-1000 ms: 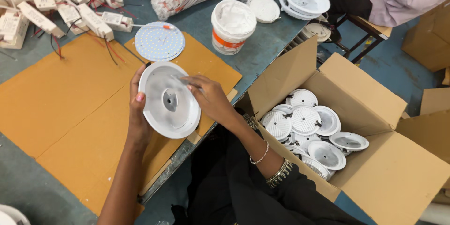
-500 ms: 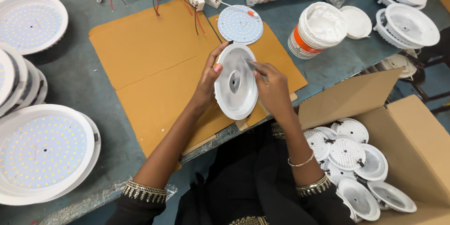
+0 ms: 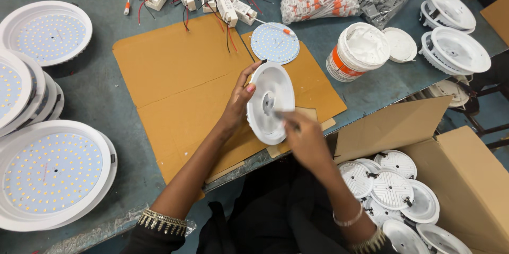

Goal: The person applies a white adhesive paste to the interior and components of light fixture housings using a small metal spatula. The person handles plastic housings, LED circuit boards, and individual components, placing processed items into a cardboard box.

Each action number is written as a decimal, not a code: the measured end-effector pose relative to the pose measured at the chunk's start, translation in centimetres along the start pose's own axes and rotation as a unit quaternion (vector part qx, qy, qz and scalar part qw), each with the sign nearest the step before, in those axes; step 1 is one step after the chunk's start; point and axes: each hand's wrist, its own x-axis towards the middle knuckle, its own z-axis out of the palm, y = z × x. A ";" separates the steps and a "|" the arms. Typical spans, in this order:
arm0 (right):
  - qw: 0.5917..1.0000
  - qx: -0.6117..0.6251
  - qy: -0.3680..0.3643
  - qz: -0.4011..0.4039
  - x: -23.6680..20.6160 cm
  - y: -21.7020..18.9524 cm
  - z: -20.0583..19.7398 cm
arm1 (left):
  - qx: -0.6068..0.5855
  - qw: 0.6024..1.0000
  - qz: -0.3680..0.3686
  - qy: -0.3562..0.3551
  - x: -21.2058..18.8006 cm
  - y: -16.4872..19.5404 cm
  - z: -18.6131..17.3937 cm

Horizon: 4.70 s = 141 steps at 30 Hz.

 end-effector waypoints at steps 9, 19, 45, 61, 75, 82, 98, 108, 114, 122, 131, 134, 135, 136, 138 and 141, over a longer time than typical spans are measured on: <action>0.991 -0.068 0.072 -0.096 2.7 0.6 1.5 | -0.017 0.999 -0.024 0.016 0.4 -0.7 -0.5; 0.996 -0.016 0.027 -0.084 3.2 -0.1 -0.6 | -0.026 0.999 -0.040 0.005 0.4 -0.8 -0.6; 0.995 -0.066 0.071 -0.007 -1.0 -0.7 1.2 | 0.029 0.999 0.020 -0.010 0.1 0.3 0.8; 0.976 0.141 0.167 0.016 5.0 1.8 0.0 | -0.025 0.999 -0.005 0.022 0.6 0.6 0.8; 0.976 -0.126 0.105 -0.140 1.5 0.3 4.5 | -0.073 0.996 -0.032 0.051 0.6 0.5 0.4; 0.988 -0.070 0.124 0.055 4.6 1.4 0.4 | -0.046 0.996 -0.058 0.059 0.8 0.5 0.4; 0.965 -0.049 0.014 -0.259 3.5 -2.9 1.5 | -0.045 0.999 -0.014 0.023 1.1 -0.1 -0.4; 0.988 -0.060 0.080 -0.122 6.5 -1.2 1.3 | -0.034 0.999 -0.023 0.034 0.9 0.4 -0.4; 0.957 -0.105 -0.007 -0.272 4.1 -2.0 1.6 | -0.071 0.996 -0.021 0.052 1.1 0.0 -0.6; 0.892 -0.175 -0.090 -0.406 1.3 1.3 -1.6 | -0.154 0.985 -0.042 0.072 1.2 -0.7 -0.6; 0.991 -0.074 0.035 -0.104 4.3 4.0 -2.0 | -0.099 0.989 -0.052 0.101 1.3 -1.1 -0.9; 0.985 -0.089 0.087 -0.117 5.7 3.8 0.7 | -0.093 0.989 -0.049 0.103 1.1 -1.1 -1.1; 0.976 -0.129 0.104 -0.141 5.8 3.7 1.6 | -0.091 0.989 -0.049 0.103 1.1 -1.1 -1.1; 0.964 -0.169 0.121 -0.165 5.8 3.5 2.4 | -0.089 0.989 -0.049 0.103 1.0 -1.1 -1.1; 0.947 -0.243 0.132 -0.161 4.8 3.0 4.2 | -0.095 0.990 -0.043 0.099 1.1 -1.2 -1.2; 0.947 -0.290 0.078 -0.116 1.9 2.6 4.5 | -0.087 0.989 -0.047 0.112 1.2 -1.3 -1.2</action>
